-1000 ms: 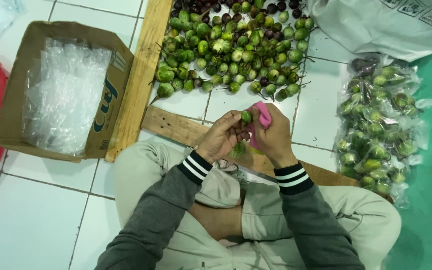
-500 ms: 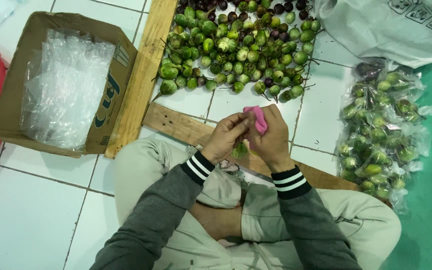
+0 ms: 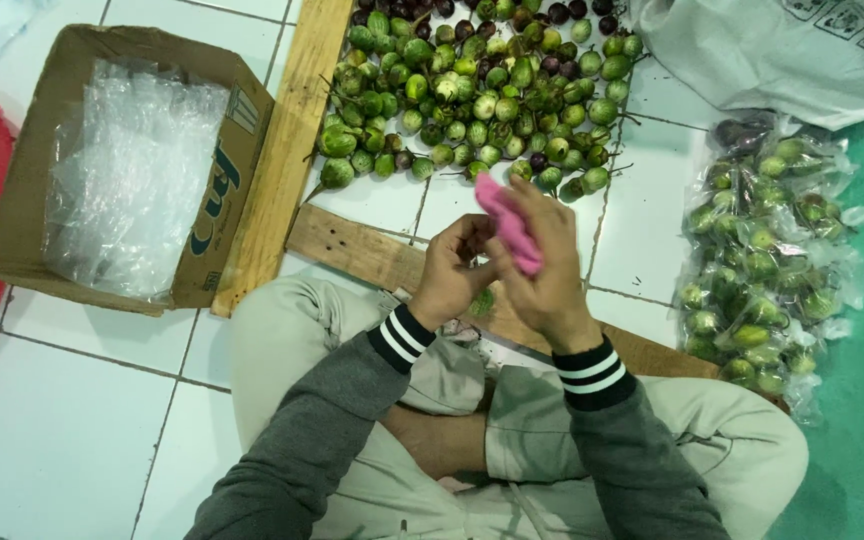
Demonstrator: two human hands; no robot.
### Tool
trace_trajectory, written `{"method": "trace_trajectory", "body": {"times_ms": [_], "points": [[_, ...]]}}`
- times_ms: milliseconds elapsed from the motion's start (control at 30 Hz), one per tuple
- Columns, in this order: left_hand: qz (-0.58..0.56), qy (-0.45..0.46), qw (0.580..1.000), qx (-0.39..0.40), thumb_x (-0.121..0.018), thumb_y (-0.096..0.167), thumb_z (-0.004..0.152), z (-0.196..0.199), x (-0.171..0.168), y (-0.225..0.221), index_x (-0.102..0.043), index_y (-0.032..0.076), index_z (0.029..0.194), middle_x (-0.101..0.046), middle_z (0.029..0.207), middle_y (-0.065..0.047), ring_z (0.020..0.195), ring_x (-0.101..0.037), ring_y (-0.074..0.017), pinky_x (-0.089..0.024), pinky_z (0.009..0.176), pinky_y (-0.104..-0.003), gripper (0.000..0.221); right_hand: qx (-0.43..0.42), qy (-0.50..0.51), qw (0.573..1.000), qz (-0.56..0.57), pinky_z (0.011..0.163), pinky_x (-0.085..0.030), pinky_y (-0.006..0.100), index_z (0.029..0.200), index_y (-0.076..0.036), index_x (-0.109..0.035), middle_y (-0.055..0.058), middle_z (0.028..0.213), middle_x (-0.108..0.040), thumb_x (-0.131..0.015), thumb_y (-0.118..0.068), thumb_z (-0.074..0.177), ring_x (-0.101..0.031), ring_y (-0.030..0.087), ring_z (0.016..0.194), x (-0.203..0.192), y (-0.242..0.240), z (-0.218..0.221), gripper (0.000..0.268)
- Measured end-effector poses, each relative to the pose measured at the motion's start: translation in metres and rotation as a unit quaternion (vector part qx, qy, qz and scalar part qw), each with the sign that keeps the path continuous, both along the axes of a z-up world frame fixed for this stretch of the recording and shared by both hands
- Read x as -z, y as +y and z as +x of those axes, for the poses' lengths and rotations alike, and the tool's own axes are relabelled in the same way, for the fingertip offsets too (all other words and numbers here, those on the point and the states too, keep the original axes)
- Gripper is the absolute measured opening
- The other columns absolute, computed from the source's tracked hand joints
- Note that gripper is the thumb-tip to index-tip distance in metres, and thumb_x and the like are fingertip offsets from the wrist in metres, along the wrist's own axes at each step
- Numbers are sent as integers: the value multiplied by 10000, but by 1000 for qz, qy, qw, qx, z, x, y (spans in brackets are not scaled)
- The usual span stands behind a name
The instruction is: Cleaning and packaging small green fruits into individual plastic bags
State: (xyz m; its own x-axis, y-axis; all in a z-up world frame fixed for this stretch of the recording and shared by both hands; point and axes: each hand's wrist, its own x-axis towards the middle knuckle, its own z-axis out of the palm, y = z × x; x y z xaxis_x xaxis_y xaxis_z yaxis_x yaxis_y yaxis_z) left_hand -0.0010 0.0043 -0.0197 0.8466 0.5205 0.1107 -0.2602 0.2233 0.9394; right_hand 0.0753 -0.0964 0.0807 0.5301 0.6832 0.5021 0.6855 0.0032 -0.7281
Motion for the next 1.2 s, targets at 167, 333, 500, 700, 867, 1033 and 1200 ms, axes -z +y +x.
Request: {"method": "trace_trajectory", "body": {"times_ms": [167, 333, 500, 700, 867, 1033, 1200], "points": [[115, 19, 992, -52, -802, 8, 836, -9, -28, 3, -594, 11, 1256, -669, 976, -108, 869, -653, -157, -555, 772, -312, 468, -16, 141, 977, -158, 945, -482, 647, 1498, -70, -489, 317, 1323, -532, -528, -462, 992, -567, 551, 1189, 24, -9, 7, 641], [113, 29, 992, -54, -773, -5, 845, -4, -41, 3, -479, 7, 1391, -685, 1088, -91, 943, -631, -137, -540, 841, -274, 620, -74, 179, 973, -125, 963, -435, 647, 1536, -18, -411, 349, 1262, -547, -318, -511, 1036, -555, 554, 1173, 6, -8, 5, 708], [106, -13, 991, -79, -787, -45, 830, -2, -25, 5, -627, -20, 1199, -713, 1013, -131, 935, -687, -188, -593, 816, -331, 403, -14, 175, 981, -84, 918, -516, 569, 1404, 49, -522, 292, 1177, -646, -469, -265, 1074, -665, 474, 1079, 11, -1, -2, 459], [107, -18, 992, -71, -794, -51, 813, 0, -20, 2, -661, -23, 1128, -691, 954, -135, 905, -699, -191, -601, 778, -321, 343, 38, 151, 984, -90, 661, -569, 364, 1144, -94, -725, 105, 822, -670, -669, -242, 1005, -725, 270, 750, 37, -8, 14, 210], [61, -10, 997, -41, -780, -50, 811, 0, -15, -2, -647, -26, 1148, -694, 962, -129, 919, -684, -171, -588, 769, -308, 363, 75, 225, 968, -83, 642, -501, 343, 976, -98, -701, 92, 646, -604, -589, -243, 1049, -612, 202, 650, 54, -13, 17, 198], [49, -3, 998, -38, -757, -11, 865, 2, -12, 4, -645, -19, 1178, -702, 984, -150, 918, -690, -188, -589, 760, -320, 332, 98, 282, 950, -90, 699, -496, 367, 992, -97, -666, 89, 680, -642, -546, -295, 1077, -614, 209, 712, 28, -7, 17, 247], [76, 13, 995, -63, -748, -19, 866, 0, -18, 9, -651, -4, 1174, -670, 995, -122, 933, -668, -187, -588, 793, -319, 323, 113, 282, 929, -209, 827, -480, 524, 1164, -17, -619, 251, 928, -653, -674, -430, 999, -637, 418, 918, 40, -26, 33, 448]]}}
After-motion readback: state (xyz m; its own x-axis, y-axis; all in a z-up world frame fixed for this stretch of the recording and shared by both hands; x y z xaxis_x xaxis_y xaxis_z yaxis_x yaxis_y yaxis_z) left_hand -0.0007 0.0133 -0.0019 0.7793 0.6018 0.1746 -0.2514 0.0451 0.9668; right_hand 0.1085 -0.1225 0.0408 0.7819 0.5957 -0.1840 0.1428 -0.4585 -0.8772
